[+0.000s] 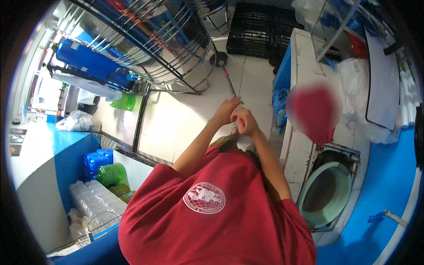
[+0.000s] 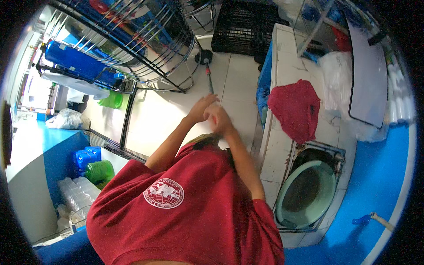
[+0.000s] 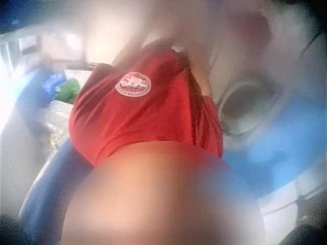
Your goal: The person mops a tiled floor in a small room using a long-handled mop. They move the mop back and forth across the floor, navigating around stacked water bottles, a metal rack, and a washing machine.
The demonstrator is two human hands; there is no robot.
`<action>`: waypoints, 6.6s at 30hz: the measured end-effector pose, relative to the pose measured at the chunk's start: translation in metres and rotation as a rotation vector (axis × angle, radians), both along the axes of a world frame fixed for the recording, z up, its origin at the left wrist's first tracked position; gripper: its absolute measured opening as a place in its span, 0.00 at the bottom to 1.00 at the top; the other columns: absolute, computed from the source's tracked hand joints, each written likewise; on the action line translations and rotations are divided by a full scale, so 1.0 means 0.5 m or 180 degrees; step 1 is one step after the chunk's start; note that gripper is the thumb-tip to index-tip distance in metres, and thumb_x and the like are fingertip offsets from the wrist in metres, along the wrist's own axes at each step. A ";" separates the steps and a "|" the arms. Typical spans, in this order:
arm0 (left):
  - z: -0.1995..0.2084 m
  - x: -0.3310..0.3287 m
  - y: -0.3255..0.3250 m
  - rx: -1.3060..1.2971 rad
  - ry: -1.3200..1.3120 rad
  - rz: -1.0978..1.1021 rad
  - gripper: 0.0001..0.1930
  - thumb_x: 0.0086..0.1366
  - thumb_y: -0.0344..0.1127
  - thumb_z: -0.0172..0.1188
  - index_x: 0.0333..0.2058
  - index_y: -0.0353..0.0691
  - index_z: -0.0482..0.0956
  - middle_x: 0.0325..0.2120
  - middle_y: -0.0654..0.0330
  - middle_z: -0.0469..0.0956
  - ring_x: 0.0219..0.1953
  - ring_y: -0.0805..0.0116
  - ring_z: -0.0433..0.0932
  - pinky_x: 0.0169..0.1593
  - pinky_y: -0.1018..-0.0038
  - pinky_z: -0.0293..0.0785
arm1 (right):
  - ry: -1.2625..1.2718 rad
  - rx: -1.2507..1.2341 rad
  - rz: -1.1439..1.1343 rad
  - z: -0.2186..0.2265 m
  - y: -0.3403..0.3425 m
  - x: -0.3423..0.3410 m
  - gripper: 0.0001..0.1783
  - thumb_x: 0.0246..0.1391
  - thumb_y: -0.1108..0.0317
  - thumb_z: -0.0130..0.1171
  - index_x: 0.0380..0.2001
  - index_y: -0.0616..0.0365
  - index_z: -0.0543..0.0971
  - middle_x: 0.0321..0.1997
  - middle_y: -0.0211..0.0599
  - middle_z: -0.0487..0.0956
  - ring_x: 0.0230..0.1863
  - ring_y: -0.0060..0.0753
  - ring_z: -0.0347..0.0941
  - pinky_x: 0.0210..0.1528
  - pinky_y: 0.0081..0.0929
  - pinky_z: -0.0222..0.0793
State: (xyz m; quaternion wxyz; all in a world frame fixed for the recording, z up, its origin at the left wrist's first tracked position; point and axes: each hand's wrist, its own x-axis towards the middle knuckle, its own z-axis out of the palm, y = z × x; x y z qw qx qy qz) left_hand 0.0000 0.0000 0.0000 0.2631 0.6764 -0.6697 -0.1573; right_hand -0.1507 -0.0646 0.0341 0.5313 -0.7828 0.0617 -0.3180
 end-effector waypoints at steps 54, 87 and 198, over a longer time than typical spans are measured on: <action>0.209 0.374 -0.323 -0.1532 0.1044 -0.0871 0.13 0.31 0.42 0.63 0.20 0.51 0.71 0.11 0.65 0.69 0.17 0.57 0.72 0.22 0.62 0.63 | -0.0792 -0.0825 0.0345 0.494 -0.215 0.375 0.11 0.28 0.69 0.59 0.22 0.61 0.80 0.13 0.31 0.70 0.12 0.32 0.67 0.17 0.29 0.69; 0.162 0.468 -0.676 -0.0926 0.0990 0.0936 0.11 0.53 0.34 0.58 0.15 0.40 0.70 0.13 0.54 0.68 0.19 0.51 0.70 0.24 0.61 0.65 | -0.1348 -0.0511 0.0894 0.417 -0.649 0.534 0.13 0.25 0.74 0.57 0.23 0.59 0.73 0.14 0.32 0.67 0.14 0.32 0.66 0.17 0.26 0.62; -0.187 0.025 0.260 0.0234 0.0943 0.1384 0.12 0.37 0.36 0.62 0.26 0.45 0.76 0.20 0.55 0.75 0.28 0.51 0.77 0.34 0.57 0.72 | -0.0413 0.0965 0.2514 0.373 -0.066 0.006 0.09 0.34 0.63 0.51 0.16 0.56 0.77 0.13 0.34 0.71 0.13 0.35 0.67 0.19 0.33 0.64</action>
